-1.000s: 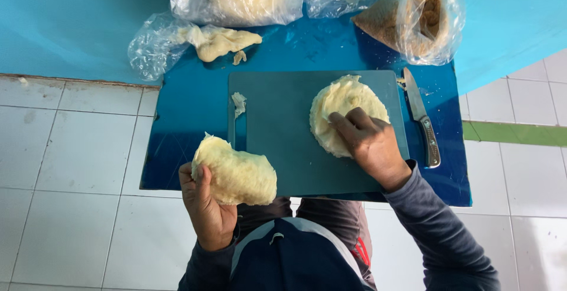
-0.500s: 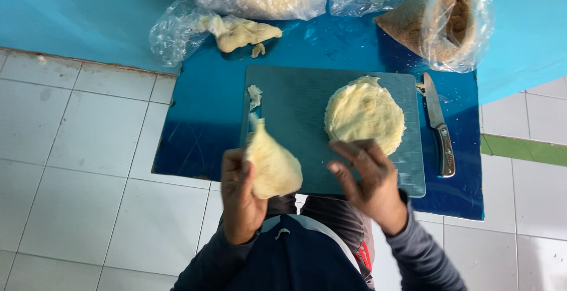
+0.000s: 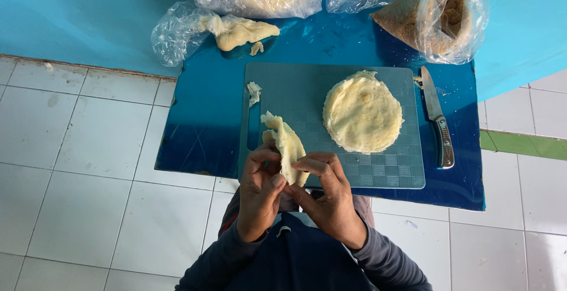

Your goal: The person sits at a small blue table and repeatedly stretches a piece of dough by hand, pulling it thin between the fingers and placing each stretched sheet onto a growing stack on the cutting board. Near the end, the person holds the stacked dough steady and cuts through it with a knife.

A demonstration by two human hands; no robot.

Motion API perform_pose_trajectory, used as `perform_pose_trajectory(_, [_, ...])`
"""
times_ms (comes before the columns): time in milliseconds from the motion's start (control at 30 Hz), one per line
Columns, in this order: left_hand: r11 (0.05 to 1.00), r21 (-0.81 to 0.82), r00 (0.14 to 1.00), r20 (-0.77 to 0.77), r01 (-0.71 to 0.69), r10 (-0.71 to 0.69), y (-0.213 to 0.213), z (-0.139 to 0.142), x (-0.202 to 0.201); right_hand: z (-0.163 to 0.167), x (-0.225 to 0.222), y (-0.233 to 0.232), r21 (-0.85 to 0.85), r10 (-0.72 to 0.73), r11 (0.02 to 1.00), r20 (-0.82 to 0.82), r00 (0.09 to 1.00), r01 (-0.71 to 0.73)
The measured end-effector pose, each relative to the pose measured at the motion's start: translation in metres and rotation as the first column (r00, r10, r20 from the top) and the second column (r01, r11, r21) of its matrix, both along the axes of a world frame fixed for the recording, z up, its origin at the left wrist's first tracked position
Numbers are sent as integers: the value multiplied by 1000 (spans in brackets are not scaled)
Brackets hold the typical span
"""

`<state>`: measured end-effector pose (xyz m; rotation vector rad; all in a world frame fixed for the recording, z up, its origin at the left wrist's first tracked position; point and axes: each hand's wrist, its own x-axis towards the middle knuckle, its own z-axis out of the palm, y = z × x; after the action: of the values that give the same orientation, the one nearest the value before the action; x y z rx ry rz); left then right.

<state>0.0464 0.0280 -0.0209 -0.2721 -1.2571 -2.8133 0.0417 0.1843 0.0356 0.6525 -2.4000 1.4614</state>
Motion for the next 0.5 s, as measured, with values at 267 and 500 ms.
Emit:
perform_pose_trajectory(267, [993, -112, 999, -35, -41, 37, -3, -6, 1, -1, 1, 2, -104, 68, 993, 116, 991, -55])
perform_pose_trajectory(500, [987, -159, 995, -99, -40, 24, -6, -9, 2, 1, 0, 2, -294, 188, 947, 191, 963, -127])
